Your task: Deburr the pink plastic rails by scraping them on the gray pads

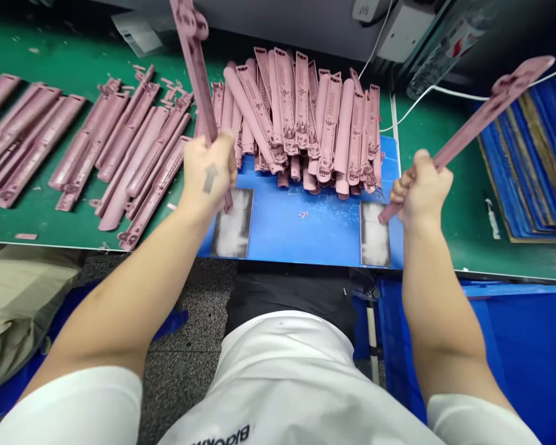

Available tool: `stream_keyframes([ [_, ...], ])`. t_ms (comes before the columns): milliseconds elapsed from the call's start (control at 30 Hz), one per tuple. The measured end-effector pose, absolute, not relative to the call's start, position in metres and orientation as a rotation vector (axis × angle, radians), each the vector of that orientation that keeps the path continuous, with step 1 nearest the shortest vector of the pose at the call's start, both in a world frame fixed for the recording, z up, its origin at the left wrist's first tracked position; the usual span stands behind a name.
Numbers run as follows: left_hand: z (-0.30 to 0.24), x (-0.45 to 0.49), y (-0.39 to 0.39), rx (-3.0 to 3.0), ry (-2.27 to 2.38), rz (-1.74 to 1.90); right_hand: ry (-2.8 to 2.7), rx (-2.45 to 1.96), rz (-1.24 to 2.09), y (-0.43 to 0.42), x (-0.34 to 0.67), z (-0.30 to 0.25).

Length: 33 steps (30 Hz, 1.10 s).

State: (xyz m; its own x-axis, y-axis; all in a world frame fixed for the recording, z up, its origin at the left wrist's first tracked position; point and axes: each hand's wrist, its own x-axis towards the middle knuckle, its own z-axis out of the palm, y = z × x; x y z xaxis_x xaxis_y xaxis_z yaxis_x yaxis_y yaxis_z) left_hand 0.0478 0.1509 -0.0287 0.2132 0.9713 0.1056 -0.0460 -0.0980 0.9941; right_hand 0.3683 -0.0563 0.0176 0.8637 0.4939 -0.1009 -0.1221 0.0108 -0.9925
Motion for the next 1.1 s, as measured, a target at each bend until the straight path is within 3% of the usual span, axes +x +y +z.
stream_keyframes([
  [200,-0.037,0.059,0.185,1.233,1.073,0.766,-0.279,-1.572,0.574,-0.033,0.385,0.014],
  [367,-0.04,0.066,0.192,1.197,1.081,1.018,-0.201,-1.538,0.513,-0.028,0.38,0.019],
  [933,-0.037,0.068,0.175,1.284,0.877,1.198,-0.282,-1.571,0.594,-0.031,0.358,0.032],
  [1100,-0.031,0.064,0.145,1.328,0.745,1.349,-0.306,-1.355,0.328,-0.051,0.354,0.023],
])
